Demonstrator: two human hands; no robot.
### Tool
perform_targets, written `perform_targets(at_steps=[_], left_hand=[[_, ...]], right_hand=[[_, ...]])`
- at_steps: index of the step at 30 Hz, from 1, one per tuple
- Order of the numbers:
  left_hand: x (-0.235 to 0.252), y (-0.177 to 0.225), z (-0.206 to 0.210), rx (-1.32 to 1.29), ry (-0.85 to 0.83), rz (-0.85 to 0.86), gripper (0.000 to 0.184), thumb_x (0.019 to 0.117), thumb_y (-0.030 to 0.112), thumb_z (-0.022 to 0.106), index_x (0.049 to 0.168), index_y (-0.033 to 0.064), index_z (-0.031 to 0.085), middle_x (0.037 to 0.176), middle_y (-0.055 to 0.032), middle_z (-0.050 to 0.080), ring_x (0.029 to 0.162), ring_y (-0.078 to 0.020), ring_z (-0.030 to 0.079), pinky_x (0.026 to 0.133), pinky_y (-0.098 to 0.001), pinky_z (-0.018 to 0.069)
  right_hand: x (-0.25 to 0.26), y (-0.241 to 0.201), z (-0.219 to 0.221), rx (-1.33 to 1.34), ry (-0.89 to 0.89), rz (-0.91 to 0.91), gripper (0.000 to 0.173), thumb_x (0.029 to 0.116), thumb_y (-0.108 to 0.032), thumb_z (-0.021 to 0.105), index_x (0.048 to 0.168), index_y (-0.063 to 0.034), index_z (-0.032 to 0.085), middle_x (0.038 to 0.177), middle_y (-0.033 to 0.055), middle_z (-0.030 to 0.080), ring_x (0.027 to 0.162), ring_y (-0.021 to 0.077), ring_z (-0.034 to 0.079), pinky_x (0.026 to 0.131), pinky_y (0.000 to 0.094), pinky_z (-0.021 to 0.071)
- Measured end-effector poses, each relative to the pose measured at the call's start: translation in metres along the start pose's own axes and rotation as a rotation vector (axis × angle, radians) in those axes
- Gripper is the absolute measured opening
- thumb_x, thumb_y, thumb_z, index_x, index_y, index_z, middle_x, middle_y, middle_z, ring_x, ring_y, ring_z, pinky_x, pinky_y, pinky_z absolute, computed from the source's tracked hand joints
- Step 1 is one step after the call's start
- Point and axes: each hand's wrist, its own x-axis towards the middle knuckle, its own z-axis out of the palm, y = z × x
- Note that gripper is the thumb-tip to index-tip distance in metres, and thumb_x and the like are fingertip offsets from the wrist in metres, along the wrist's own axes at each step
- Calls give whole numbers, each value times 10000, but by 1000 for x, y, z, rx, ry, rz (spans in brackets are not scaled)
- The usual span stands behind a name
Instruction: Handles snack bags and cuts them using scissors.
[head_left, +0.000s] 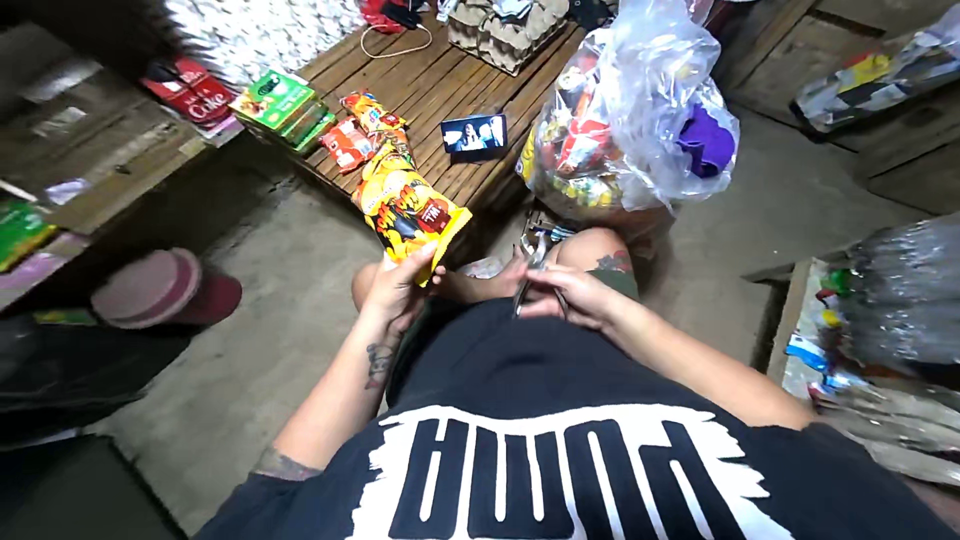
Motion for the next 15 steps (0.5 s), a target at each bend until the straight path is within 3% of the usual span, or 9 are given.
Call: perform_targets(at_steps=[1, 3, 6, 10, 12, 15], left_hand=[[-3, -2, 0, 13, 8, 0, 201, 972, 79, 640, 1167, 95, 593, 924, -71, 694, 700, -110, 660, 620, -243, 576], [-8, -7, -1, 42, 16, 5, 222, 952, 48, 651, 1165, 85, 600, 910, -77, 702, 716, -122, 673, 637, -256, 585], [-14, -14, 3, 88, 47, -12, 261, 932, -13, 657, 1181, 33, 592, 888, -104, 707, 720, -153, 685, 662, -285, 598], [-16, -17, 18, 97, 62, -10, 372, 916, -43, 671, 1257, 24, 538, 924, -101, 703, 751, -152, 686, 688, -287, 597], [-15, -19, 23, 150, 74, 45, 463, 887, -28, 717, 1297, 9, 504, 948, -105, 699, 779, -162, 690, 708, -307, 600], [-12, -22, 29, 231, 122, 144, 606, 836, -28, 763, 1352, -19, 443, 1025, -123, 695, 886, -184, 709, 798, -344, 612]], right_hand=[[10, 3, -8, -165, 242, -65, 326, 1103, -132, 370, 1346, 22, 524, 1148, 127, 659, 981, 171, 657, 869, 354, 552], [16, 9, -19, -71, 417, -119, 327, 1118, -171, 328, 1379, -10, 440, 1220, 120, 662, 1021, 188, 690, 879, 376, 582], [-2, -1, 0, 57, 313, -103, 345, 1131, -245, 285, 1328, -33, 472, 1113, 120, 701, 962, 230, 717, 845, 399, 608], [-19, -10, 26, -198, 79, -137, 317, 1095, -194, 364, 1285, -17, 546, 1065, 38, 698, 988, 103, 680, 900, 291, 568], [-23, -9, 30, -345, 47, -164, 310, 1082, -188, 402, 1292, -25, 561, 1084, -4, 681, 995, 29, 644, 909, 236, 534], [-23, -8, 31, -429, 33, -167, 330, 1070, -175, 422, 1325, -6, 547, 1142, 12, 662, 1015, 6, 616, 919, 217, 506]])
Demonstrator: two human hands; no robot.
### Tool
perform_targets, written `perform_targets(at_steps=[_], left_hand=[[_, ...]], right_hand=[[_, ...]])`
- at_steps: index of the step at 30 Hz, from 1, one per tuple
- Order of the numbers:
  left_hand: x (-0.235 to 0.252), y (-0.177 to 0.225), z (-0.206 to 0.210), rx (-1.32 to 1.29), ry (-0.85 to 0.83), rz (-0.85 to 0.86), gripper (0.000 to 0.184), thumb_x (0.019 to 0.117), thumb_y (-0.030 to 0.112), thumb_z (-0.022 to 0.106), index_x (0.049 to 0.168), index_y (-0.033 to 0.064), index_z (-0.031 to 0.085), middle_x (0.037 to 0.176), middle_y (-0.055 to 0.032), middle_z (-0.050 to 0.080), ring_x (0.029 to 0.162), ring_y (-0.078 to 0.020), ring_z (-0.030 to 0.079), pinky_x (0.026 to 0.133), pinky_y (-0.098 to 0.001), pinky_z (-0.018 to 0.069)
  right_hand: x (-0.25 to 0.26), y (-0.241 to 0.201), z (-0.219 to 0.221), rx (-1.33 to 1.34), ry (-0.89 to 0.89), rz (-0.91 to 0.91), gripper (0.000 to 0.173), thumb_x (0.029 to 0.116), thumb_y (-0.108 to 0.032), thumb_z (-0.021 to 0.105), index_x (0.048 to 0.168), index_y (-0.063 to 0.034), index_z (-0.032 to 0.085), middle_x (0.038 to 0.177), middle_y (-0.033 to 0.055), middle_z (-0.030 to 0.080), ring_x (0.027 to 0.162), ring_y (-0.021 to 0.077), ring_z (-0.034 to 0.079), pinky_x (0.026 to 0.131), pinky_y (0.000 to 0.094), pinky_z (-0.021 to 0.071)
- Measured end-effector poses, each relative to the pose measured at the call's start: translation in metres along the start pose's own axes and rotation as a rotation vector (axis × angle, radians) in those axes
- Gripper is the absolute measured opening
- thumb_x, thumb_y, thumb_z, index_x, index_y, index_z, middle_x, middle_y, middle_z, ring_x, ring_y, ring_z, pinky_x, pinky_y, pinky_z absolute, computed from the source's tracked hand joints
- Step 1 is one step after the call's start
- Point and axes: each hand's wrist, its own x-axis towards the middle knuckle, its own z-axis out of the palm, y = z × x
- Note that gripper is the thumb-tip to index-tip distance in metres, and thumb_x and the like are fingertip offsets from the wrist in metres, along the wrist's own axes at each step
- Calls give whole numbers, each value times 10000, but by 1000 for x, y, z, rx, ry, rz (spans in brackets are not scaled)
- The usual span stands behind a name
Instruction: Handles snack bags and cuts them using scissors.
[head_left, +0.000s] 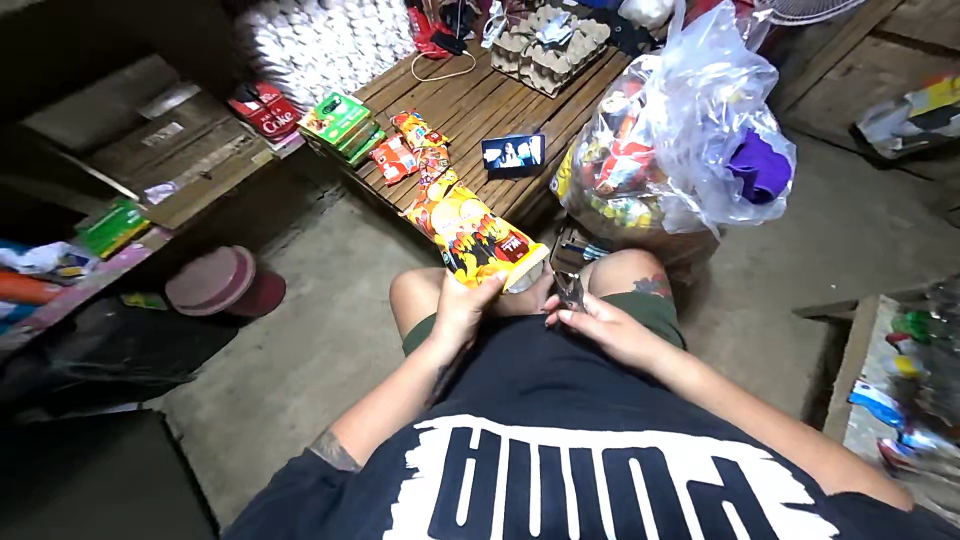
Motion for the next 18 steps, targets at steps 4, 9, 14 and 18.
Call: perform_targets(at_steps=[4, 9, 14, 18], left_hand=[[-2, 5, 11, 43, -10, 61, 659, 794, -40, 783, 1351, -23, 430, 1020, -110, 698, 890, -170, 715, 806, -328, 617], [-6, 13, 18, 11, -106, 74, 664, 793, -37, 766, 1353, 2, 411, 1019, -94, 706, 886, -166, 723, 809, -325, 620], [-11, 20, 19, 13, -178, 91, 681, 804, -50, 765, 1381, 6, 408, 1083, -99, 702, 961, -174, 715, 866, -343, 613], [-15, 19, 20, 39, -187, 128, 680, 797, -37, 774, 1370, 16, 411, 1065, -81, 708, 957, -159, 717, 859, -330, 615]], right_hand=[[5, 4, 0, 11, -26, 16, 386, 1052, -185, 396, 1383, -7, 485, 1192, 37, 643, 1075, 40, 623, 961, 247, 519], [5, 8, 0, 31, -34, -14, 385, 1061, -204, 369, 1368, 0, 480, 1213, 37, 625, 1106, 38, 613, 981, 245, 513], [4, 11, 2, 10, -48, -26, 420, 1070, -233, 397, 1401, 7, 493, 1285, 57, 635, 1160, 51, 611, 1015, 250, 497], [3, 9, 5, -39, -36, -53, 367, 1069, -220, 406, 1332, 2, 534, 1213, 28, 649, 1104, 12, 610, 983, 226, 496]])
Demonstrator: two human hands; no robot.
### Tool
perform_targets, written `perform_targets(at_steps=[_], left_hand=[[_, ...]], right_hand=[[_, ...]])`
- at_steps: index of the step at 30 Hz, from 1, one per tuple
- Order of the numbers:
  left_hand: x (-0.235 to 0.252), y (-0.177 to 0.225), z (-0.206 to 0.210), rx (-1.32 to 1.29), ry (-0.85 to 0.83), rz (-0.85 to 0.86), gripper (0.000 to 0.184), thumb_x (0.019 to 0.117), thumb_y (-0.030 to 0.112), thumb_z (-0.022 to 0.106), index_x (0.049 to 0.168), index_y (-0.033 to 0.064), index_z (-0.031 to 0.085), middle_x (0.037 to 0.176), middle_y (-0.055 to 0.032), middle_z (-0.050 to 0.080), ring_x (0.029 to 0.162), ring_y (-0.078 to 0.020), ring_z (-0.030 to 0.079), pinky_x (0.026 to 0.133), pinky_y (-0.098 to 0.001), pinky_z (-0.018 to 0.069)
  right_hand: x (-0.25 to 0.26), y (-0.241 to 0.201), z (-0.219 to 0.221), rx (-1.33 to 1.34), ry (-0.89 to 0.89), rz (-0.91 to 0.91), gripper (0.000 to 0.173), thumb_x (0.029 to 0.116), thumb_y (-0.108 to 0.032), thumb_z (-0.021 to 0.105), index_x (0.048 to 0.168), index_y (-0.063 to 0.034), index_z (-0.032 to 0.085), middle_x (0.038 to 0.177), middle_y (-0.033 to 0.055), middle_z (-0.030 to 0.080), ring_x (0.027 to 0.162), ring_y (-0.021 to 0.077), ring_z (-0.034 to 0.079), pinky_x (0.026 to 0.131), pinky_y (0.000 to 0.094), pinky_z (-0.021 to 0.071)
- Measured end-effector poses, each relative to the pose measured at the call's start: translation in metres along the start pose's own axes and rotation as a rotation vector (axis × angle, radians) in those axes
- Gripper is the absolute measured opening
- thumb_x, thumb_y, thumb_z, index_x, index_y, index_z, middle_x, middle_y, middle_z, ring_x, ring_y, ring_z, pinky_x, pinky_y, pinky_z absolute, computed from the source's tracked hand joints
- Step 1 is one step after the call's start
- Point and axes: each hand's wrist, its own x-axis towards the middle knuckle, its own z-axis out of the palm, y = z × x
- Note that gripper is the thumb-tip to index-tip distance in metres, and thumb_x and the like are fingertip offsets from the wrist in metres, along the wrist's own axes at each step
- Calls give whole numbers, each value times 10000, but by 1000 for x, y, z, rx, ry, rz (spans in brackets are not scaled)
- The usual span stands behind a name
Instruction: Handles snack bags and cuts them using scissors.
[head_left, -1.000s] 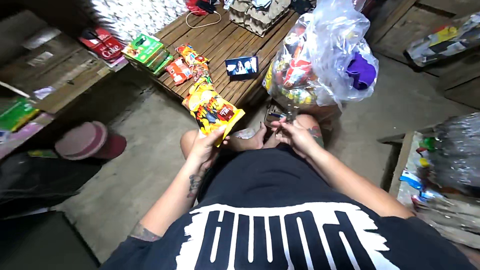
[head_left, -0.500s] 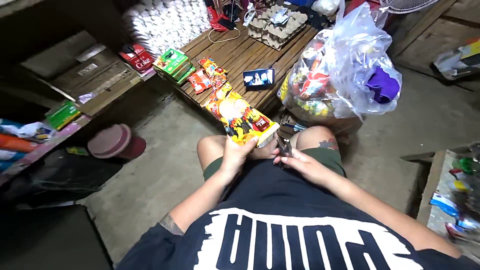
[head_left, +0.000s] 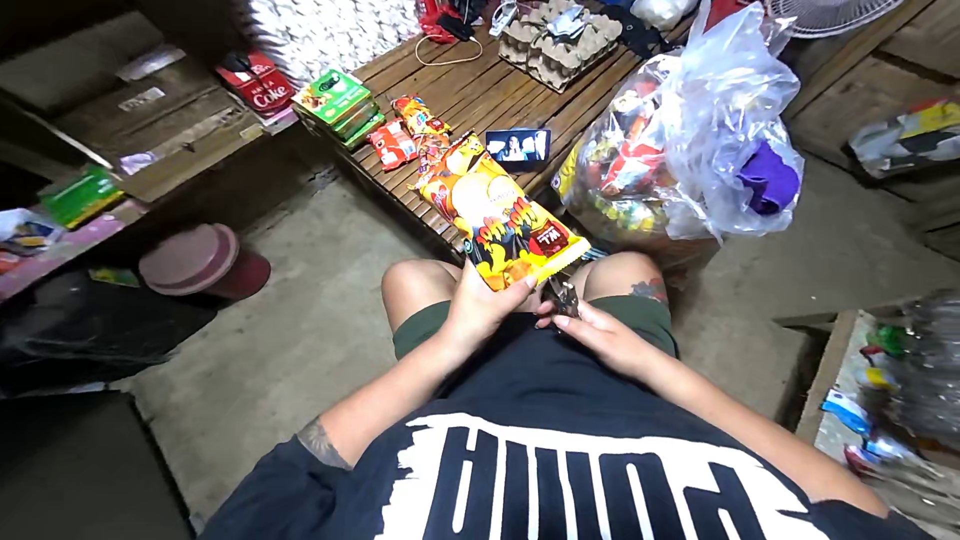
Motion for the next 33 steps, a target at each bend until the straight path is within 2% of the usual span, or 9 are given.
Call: perform_targets(at_steps=[3, 6, 10, 15, 27, 33], left_hand=[[-2, 0, 1, 35, -17, 14, 672, 799, -17, 777, 1367, 17, 419, 1060, -76, 708, 950, -157, 719, 851, -329, 618], [-3, -1, 4, 52, -27, 16, 641, 798, -5, 788, 1343, 11, 450, 1038, -74, 715, 930, -155, 721, 841, -331, 621], [-2, -5, 5, 85, -16, 21, 658, 794, 55, 808, 1348, 8, 458, 1064, -81, 715, 961, -160, 723, 870, -347, 621], [-5, -5, 4, 148, -22, 37, 658, 793, 76, 812, 1344, 16, 458, 1075, -68, 712, 970, -132, 719, 875, -330, 617], [-6, -6, 3, 170, -2, 40, 626, 784, 106, 812, 1316, 22, 494, 1057, -43, 715, 959, -101, 714, 869, -306, 611], [-6, -6, 2, 235, 16, 42, 667, 772, 135, 822, 1336, 29, 482, 1066, -33, 710, 975, -78, 705, 882, -291, 602]], right_hand=[[1, 0, 2, -53, 34, 2, 342, 1065, -238, 430, 1274, -14, 581, 1159, 17, 657, 1075, 16, 615, 965, 232, 503], [2, 1, 3, -113, 59, 34, 368, 1054, -308, 489, 1267, -29, 599, 1167, 28, 662, 1078, 30, 620, 962, 250, 510], [4, 4, 4, -161, 97, 38, 382, 1021, -377, 549, 1208, -51, 622, 1076, 8, 665, 989, 23, 624, 893, 250, 520], [4, 6, 9, -210, 152, 22, 316, 1005, -349, 584, 1115, -56, 632, 924, -41, 626, 830, -25, 577, 776, 188, 492], [7, 5, 11, -288, 188, 29, 267, 1006, -345, 580, 994, -81, 619, 796, -80, 524, 707, -38, 486, 672, 163, 426], [9, 7, 12, -307, 219, 41, 277, 1006, -346, 576, 966, -75, 612, 764, -81, 502, 676, -32, 467, 644, 168, 412]])
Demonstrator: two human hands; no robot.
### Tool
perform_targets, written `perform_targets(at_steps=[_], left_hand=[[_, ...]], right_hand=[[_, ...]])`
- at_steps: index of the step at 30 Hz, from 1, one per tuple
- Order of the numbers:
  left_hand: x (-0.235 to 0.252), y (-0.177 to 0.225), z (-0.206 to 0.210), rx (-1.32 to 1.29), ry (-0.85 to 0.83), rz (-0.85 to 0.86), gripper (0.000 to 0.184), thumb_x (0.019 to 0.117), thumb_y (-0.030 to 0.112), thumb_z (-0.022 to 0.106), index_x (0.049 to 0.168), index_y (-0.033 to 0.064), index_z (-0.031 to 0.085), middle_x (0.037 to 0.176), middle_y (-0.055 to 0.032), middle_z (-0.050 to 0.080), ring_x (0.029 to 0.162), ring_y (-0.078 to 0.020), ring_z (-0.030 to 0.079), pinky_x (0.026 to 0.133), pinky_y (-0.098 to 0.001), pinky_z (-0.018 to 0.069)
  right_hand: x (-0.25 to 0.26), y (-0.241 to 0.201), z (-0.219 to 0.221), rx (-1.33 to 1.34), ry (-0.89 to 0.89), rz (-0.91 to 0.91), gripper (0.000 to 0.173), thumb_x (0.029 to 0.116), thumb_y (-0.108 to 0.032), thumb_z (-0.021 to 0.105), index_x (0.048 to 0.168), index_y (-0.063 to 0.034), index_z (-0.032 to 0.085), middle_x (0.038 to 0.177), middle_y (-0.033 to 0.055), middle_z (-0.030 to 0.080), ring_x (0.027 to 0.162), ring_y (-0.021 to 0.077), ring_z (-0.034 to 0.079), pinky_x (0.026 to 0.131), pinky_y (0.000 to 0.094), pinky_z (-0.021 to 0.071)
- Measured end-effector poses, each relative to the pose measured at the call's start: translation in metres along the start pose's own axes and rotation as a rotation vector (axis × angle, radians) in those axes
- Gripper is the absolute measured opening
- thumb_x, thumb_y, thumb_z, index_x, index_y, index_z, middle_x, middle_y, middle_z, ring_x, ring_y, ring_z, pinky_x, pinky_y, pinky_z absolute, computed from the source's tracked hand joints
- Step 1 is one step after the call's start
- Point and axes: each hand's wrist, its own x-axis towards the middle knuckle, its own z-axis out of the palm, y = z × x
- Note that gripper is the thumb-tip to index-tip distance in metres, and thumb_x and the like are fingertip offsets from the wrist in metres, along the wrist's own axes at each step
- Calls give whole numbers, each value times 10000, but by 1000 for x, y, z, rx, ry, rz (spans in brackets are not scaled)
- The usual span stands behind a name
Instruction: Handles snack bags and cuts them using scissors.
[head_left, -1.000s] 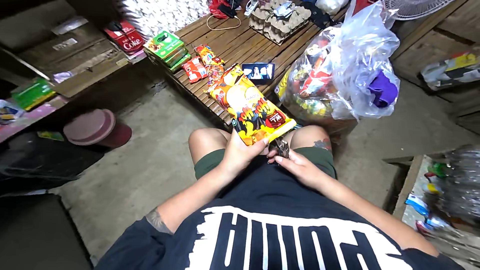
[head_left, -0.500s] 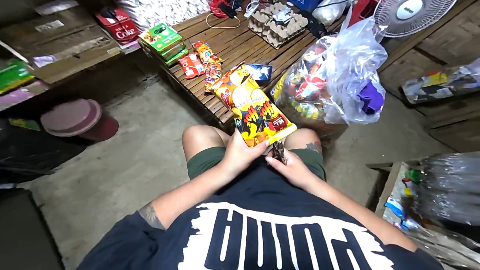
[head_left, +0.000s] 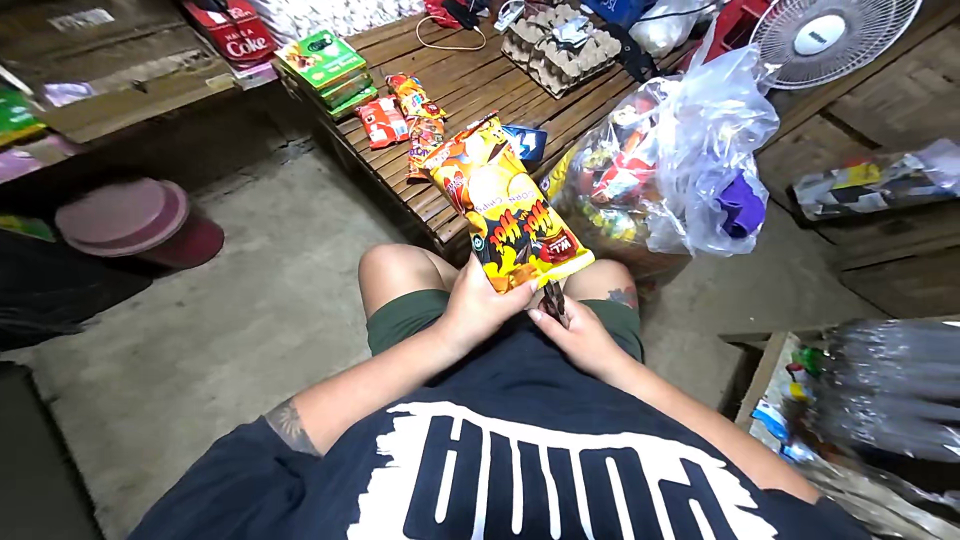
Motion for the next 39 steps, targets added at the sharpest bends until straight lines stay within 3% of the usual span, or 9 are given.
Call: perform_targets(at_steps=[12, 22, 32, 39], left_hand=[[0, -5, 0, 20, 13, 75, 660, 770, 143, 826, 1327, 20, 492, 1067, -30, 713, 987, -69, 703, 896, -293, 600], [-1, -5, 1, 37, 17, 126, 641, 780, 127, 817, 1318, 12, 489, 1053, -21, 715, 974, -55, 704, 887, -275, 601], [-1, -7, 0, 79, 28, 162, 653, 782, 143, 816, 1325, -18, 490, 1079, -46, 709, 996, -59, 697, 904, -284, 595], [-1, -7, 0, 118, 45, 168, 578, 790, 150, 805, 1271, -10, 529, 1026, -24, 717, 947, -30, 698, 871, -254, 594]], right_hand=[[-1, -4, 0, -56, 25, 30, 330, 996, -375, 599, 994, -45, 623, 761, -71, 504, 659, -30, 447, 631, 165, 398], [0, -2, 0, -30, 22, 26, 297, 977, -380, 619, 929, -87, 599, 720, -104, 464, 622, -46, 423, 595, 149, 371], [1, -2, -1, -39, 17, 30, 323, 969, -386, 630, 963, -63, 619, 737, -88, 491, 647, -35, 446, 621, 166, 395], [2, 0, -1, -42, 13, 20, 273, 979, -351, 604, 945, -79, 611, 728, -98, 477, 631, -40, 434, 602, 160, 380]])
